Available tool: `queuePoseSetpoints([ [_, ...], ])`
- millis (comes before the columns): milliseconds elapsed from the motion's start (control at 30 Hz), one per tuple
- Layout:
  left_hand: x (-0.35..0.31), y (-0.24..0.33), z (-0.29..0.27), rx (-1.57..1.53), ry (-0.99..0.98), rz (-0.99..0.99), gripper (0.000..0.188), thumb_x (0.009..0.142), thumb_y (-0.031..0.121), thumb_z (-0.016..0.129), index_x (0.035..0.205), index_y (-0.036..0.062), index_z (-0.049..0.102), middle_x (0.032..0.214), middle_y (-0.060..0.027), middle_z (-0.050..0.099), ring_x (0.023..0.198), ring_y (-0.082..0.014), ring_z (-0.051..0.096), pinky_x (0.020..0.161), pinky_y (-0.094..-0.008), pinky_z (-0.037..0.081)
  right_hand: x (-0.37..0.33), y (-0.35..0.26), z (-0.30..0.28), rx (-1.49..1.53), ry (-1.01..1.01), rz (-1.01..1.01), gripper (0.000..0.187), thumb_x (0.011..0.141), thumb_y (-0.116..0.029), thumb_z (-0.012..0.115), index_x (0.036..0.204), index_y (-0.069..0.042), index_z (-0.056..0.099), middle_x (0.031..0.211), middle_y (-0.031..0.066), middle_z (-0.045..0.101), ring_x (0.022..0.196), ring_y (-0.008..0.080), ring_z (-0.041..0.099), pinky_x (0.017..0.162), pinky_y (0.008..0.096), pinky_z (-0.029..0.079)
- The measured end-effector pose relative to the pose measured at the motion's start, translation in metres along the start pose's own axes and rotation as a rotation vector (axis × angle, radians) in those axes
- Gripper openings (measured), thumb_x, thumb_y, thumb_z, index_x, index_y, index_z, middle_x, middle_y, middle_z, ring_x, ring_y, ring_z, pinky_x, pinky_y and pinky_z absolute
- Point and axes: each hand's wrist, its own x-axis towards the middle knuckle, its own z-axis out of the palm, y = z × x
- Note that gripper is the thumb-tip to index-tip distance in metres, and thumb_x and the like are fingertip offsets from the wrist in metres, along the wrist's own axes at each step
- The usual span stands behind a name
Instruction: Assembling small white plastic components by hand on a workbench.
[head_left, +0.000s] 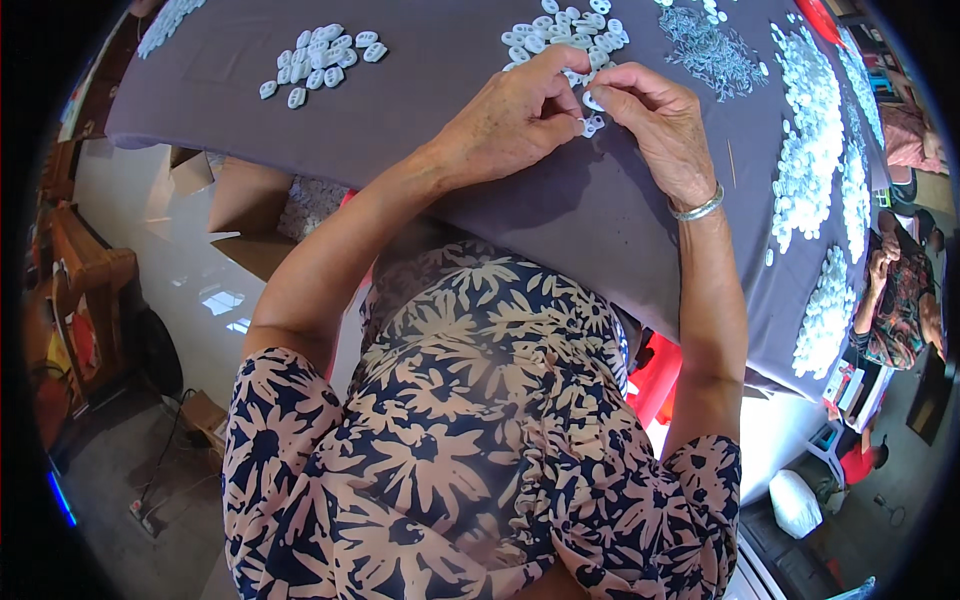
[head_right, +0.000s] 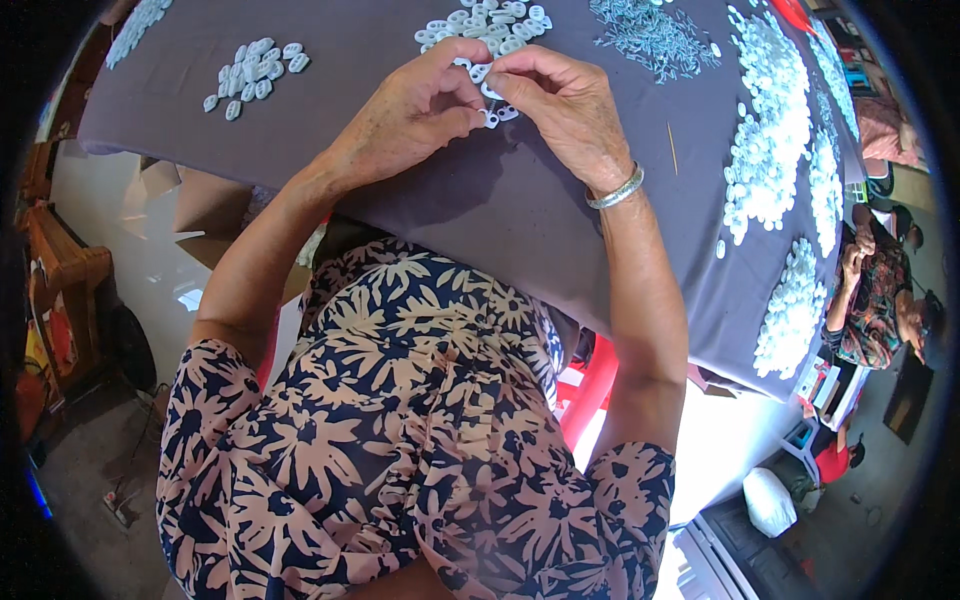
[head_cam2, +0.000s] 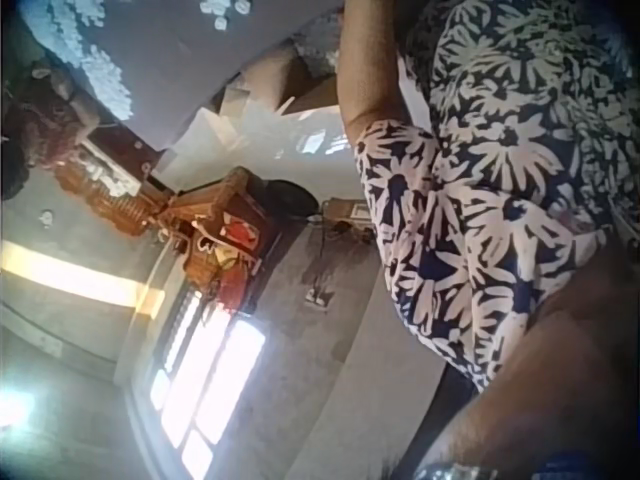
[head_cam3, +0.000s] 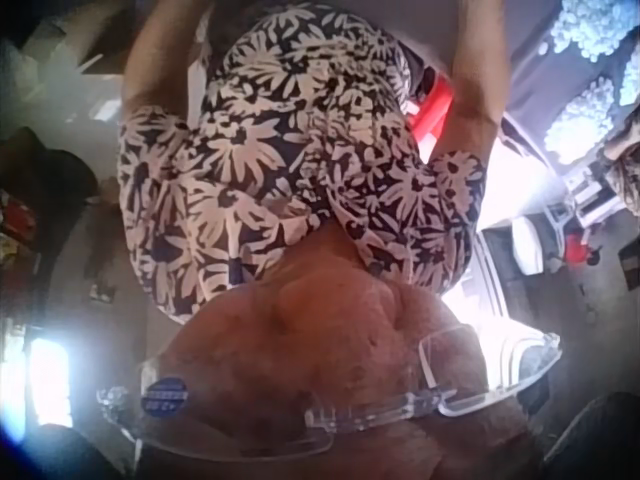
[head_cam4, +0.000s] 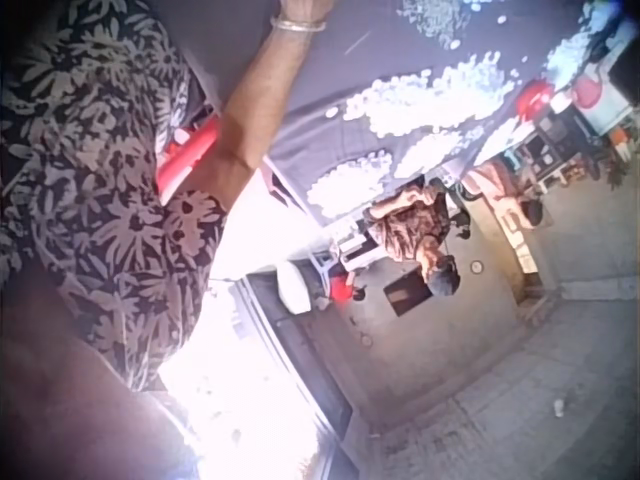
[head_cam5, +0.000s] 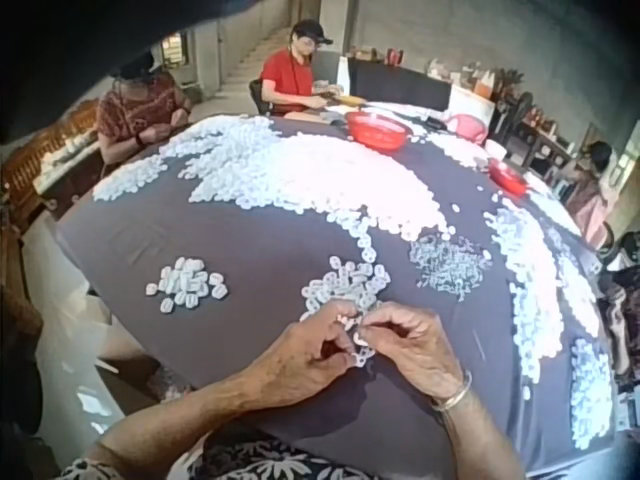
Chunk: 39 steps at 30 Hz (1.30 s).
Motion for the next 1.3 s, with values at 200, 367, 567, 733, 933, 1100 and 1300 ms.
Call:
queuePoseSetpoints([
  [200,-0.001,0.002,0.0,0.01,-0.004,-0.017,0.041,0.081,0.003,0.06,0.118,0.0041,0.043,0.079,-0.0091,0.065,0.068,-0.0176,0.061,0.063,-0.0292,0.048,-0.001,-0.001,0.0,-0.01,-0.015,-0.005,0.009,0.087,-0.006,0.063,0.093,-0.003,0.069,0.084,-0.004,0.063,0.077,0.0024,0.053,0.069,0.0176,0.042],
  [367,-0.001,0.0,0.0,-0.007,0.006,-0.01,0.04,0.081,0.003,0.06,0.117,0.0046,0.043,0.078,-0.0087,0.065,0.067,-0.0178,0.06,0.063,-0.0294,0.048,-0.001,0.0,0.001,-0.022,-0.011,-0.026,0.008,0.086,-0.005,0.063,0.092,-0.002,0.068,0.083,-0.0042,0.063,0.076,0.0023,0.053,0.069,0.0176,0.042],
  [567,-0.001,0.003,-0.001,0.01,0.012,-0.013,0.039,0.081,0.004,0.06,0.117,0.0045,0.043,0.077,-0.0086,0.064,0.067,-0.018,0.059,0.062,-0.0295,0.047,-0.001,0.001,0.001,-0.033,-0.023,-0.064,0.008,0.086,-0.005,0.063,0.092,-0.002,0.068,0.081,-0.0048,0.062,0.075,0.002,0.052,0.067,0.0178,0.042],
  [733,0.0,0.002,-0.002,0.001,0.027,-0.042,0.039,0.081,0.004,0.06,0.117,0.0045,0.043,0.078,-0.009,0.064,0.067,-0.0187,0.059,0.063,-0.0298,0.047,-0.001,0.002,0.004,-0.069,-0.04,-0.075,0.008,0.087,-0.005,0.064,0.093,-0.003,0.068,0.081,-0.005,0.062,0.073,0.0021,0.051,0.064,0.0175,0.041],
  [933,-0.001,-0.001,-0.004,-0.028,0.045,-0.099,0.039,0.082,0.006,0.06,0.117,0.0021,0.042,0.078,-0.0098,0.063,0.066,-0.0175,0.059,0.062,-0.0299,0.048,-0.001,0.007,0.008,-0.063,-0.038,-0.073,0.007,0.087,-0.007,0.064,0.091,-0.003,0.067,0.078,-0.0059,0.061,0.071,0.0014,0.05,0.061,0.0169,0.04],
  [1100,-0.001,0.001,0.001,-0.263,0.127,-0.218,0.04,0.083,0.007,0.061,0.117,0.0009,0.042,0.078,-0.0079,0.06,0.064,-0.0129,0.055,0.057,-0.0274,0.048,-0.003,0.011,0.011,-0.047,-0.007,-0.073,0.01,0.085,-0.004,0.066,0.095,-0.003,0.065,0.081,-0.0058,0.06,0.068,0.0014,0.049,0.06,0.0168,0.04],
  [1300,-0.001,0.006,0.0,-0.412,0.151,-0.276,0.035,0.085,0.006,0.061,0.118,0.0092,0.047,0.078,-0.0031,0.059,0.069,-0.0087,0.052,0.058,-0.0213,0.039,-0.006,0.003,0.012,-0.2,-0.006,-0.233,0.025,0.075,0.004,0.073,0.097,-0.002,0.064,0.081,-0.0049,0.057,0.065,0.0007,0.047,0.057,0.0159,0.041],
])
